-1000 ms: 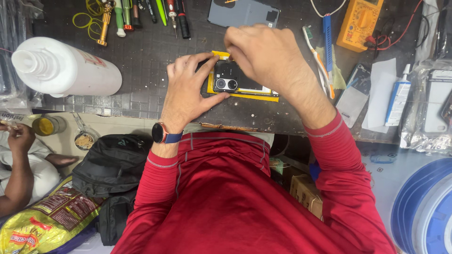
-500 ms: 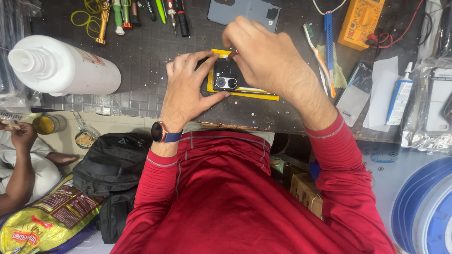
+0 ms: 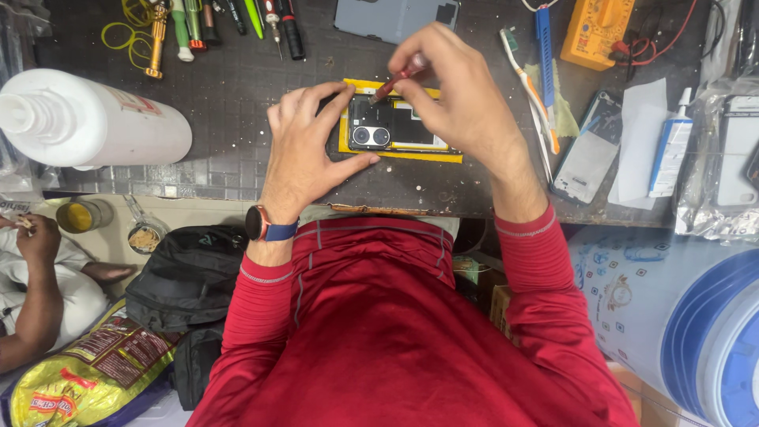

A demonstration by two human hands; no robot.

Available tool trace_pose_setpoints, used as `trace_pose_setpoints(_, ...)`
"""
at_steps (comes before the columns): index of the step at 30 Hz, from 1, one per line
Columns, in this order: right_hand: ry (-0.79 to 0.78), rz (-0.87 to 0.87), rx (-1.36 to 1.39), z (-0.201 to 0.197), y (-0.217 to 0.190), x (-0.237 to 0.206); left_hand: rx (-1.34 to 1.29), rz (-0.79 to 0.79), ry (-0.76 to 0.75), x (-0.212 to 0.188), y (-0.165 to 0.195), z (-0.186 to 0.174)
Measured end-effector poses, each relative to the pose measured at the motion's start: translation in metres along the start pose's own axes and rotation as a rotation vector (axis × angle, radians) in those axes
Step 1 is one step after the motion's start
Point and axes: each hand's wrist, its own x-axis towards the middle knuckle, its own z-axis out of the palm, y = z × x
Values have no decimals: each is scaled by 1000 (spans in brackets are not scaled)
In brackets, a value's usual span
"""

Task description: The person uses a screwdriver to remove screws from the back of a smartphone, then uses a plastic pry tool to separate the back cover. The person continues to unscrew internal components and manipulate the phone's interior.

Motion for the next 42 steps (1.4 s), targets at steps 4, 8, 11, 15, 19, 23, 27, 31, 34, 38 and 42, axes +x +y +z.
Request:
trace_pose_setpoints(4,93,32,491,15,21,-18,-36,-39,66,0,1,2)
trace_pose_setpoints(8,200,136,710,25,36,-33,26,-24,180,5,7,12)
trace_pose_setpoints(11,310,183,734,32,43,-39,90,-69,243,14,12,22)
trace_pose_setpoints(15,406,235,789,38,47,-47,147,-102,273,23,12,27)
trace_pose_setpoints(19,452,251,790,38,49,-52,181,-62,249,24,11,24)
trace_pose_setpoints(23,509,262,803,36,49,-53,257,-36,241,26,12,26)
trace_pose_setpoints(27,563,282,829,36,48,-54,280,-48,243,26,12,30)
trace_pose_setpoints(31,577,276,832,36,50,-56,352,-17,198,29,9,31)
trace_pose_setpoints(34,584,272,837,39,53,-57,488,25,159,34,9,32)
trace_pose_setpoints(38,619,279,868,42,57,-59,548,25,120,43,6,30)
trace_pose_setpoints(42,689,321,925,43,58,-59,429,36,230,67,-1,32)
